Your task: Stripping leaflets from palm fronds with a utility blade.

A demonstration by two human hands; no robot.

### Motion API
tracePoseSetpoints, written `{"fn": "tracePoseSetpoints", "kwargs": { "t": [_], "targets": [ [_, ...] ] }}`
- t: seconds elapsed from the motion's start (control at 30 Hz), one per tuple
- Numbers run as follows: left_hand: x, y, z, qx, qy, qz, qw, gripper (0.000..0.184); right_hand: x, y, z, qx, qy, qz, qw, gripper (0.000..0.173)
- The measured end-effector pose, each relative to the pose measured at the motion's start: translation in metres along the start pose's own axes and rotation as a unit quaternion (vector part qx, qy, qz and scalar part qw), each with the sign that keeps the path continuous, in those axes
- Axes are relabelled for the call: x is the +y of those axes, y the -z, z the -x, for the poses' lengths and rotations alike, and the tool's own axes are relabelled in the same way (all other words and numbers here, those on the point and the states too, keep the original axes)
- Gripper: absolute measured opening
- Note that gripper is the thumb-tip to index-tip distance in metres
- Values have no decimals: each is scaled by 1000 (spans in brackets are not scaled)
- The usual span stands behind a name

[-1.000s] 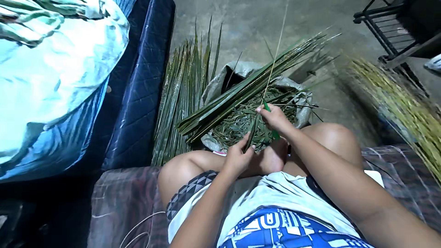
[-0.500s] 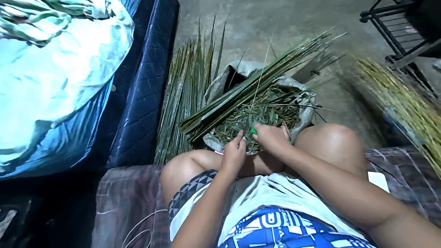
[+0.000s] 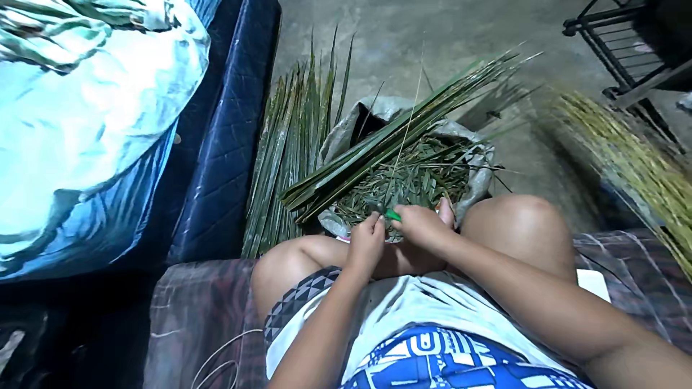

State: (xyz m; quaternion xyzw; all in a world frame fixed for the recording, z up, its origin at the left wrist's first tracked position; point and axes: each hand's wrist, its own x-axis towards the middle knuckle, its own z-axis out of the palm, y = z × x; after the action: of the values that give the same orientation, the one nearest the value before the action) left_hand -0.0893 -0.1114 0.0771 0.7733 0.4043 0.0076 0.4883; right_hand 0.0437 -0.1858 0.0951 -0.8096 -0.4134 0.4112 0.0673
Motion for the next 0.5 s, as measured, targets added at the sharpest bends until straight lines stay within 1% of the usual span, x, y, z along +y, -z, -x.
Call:
{"fn": "tracePoseSetpoints", "kwargs": {
  "t": [0.1, 0.17, 0.23, 0.3, 0.43, 0.5],
  "targets": [
    [2, -3, -1, -10, -8, -4, 1000, 44, 10, 9, -20, 74, -52, 48, 995, 36],
    [2, -4, -1, -8, -13, -6, 1000, 44, 21, 17, -33, 132, -84, 33, 987, 33],
    [-1, -5, 0, -8, -16, -8, 1000, 43, 29, 24, -38, 160, -106, 3, 981, 31],
    [-3, -4, 0, -5, -17, -23, 1000, 43, 27, 26, -33, 142, -95, -25, 985, 31],
    [2, -2, -1, 4, -19, -95, 995, 44, 5, 6, -6, -5, -22, -62, 998, 34],
    [3, -3, 2, 12, -25, -123, 992, 42, 1, 0, -1, -25, -13, -55, 998, 33]
  ]
}}
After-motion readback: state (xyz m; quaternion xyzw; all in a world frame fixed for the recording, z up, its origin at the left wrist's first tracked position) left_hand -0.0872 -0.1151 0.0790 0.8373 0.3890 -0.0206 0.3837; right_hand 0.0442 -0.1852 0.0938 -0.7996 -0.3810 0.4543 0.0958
